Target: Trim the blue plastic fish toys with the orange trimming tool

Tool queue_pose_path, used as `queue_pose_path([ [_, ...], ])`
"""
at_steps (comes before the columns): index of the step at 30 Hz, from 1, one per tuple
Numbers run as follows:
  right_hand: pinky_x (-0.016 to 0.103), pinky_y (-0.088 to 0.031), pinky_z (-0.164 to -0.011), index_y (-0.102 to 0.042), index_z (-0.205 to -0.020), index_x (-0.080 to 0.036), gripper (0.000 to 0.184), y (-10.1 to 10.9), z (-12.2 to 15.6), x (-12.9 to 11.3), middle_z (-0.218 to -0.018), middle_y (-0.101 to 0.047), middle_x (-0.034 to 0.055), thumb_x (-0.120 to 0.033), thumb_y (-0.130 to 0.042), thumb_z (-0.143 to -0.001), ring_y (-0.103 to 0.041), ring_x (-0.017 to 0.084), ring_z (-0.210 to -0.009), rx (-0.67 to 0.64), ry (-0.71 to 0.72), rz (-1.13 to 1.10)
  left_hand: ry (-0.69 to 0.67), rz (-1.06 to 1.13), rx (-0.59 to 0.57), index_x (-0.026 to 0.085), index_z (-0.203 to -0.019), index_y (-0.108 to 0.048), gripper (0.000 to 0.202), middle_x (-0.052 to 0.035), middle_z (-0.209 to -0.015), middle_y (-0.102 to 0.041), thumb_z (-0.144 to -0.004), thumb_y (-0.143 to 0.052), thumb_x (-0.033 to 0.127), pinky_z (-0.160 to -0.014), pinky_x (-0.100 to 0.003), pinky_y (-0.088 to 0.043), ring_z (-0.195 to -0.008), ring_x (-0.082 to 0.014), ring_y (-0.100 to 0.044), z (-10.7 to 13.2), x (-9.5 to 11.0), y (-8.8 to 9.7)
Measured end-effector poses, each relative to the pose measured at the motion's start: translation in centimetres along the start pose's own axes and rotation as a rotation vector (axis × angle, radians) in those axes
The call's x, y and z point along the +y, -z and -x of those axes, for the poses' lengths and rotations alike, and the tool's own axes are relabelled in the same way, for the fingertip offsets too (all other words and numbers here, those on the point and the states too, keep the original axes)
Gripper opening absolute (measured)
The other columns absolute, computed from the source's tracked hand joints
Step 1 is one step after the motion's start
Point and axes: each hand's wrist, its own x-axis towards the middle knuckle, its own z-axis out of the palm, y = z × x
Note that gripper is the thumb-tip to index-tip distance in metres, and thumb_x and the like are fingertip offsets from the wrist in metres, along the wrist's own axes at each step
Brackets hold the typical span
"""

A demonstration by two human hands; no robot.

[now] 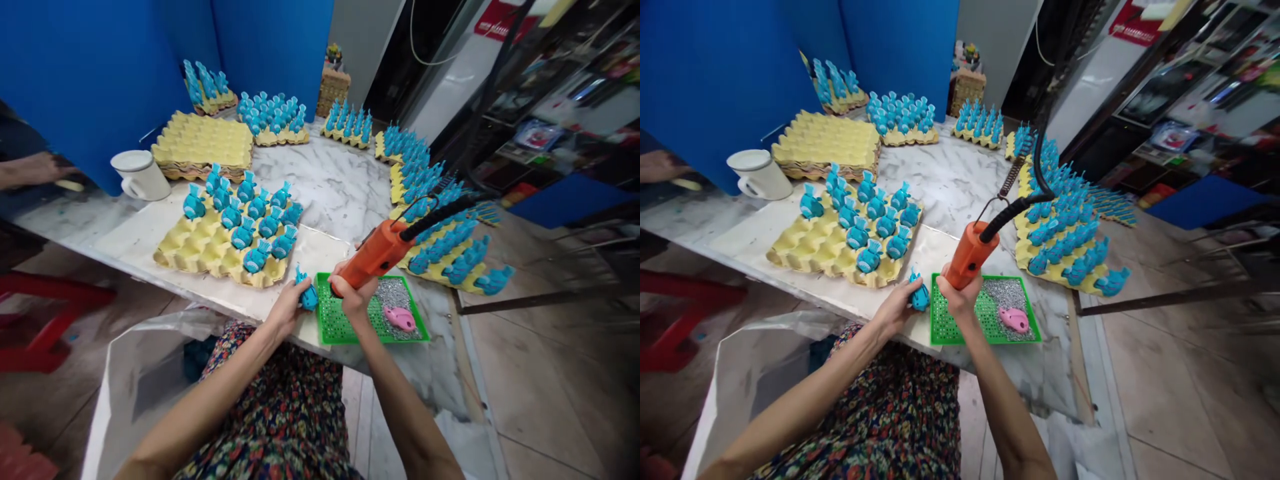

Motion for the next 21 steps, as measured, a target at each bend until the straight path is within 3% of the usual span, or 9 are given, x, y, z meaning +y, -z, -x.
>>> queue_pose_path([
  [14, 0.029, -0.043, -0.050, -0.058, -0.070, -0.023, 0.012, 0.2, 0.6, 0.9, -0.060, -0.059, -0.0030, -0.021, -0.069, -0.066, -0.051, 0.015, -0.050, 0.000, 0.037, -0.049, 0.018, 0.016, 0.005, 0.019, -0.074, -0.055, 0.035, 0.0055, -0.057, -0.055, -0.063, -0.081, 0.040, -0.046, -0.022, -0.035, -0.051, -0.0107, -0.049, -0.1, 0.3, -0.2],
  [21, 0.032, -0.045, -0.054, -0.058, -0.063, -0.022, 0.010, -0.2, 0.2, -1.2, -0.059, -0.059, -0.0005, -0.020, -0.067, -0.067, -0.053, 0.017, -0.053, 0.040, 0.055, 0.029, 0.027, -0.006, 0.021, 0.018, -0.076, -0.055, 0.034, 0.0054, -0.058, -0.055, -0.064, -0.079, 0.040, -0.045, -0.022, -0.036, -0.050, -0.0106, -0.049, -0.2, 0.2, -0.1],
])
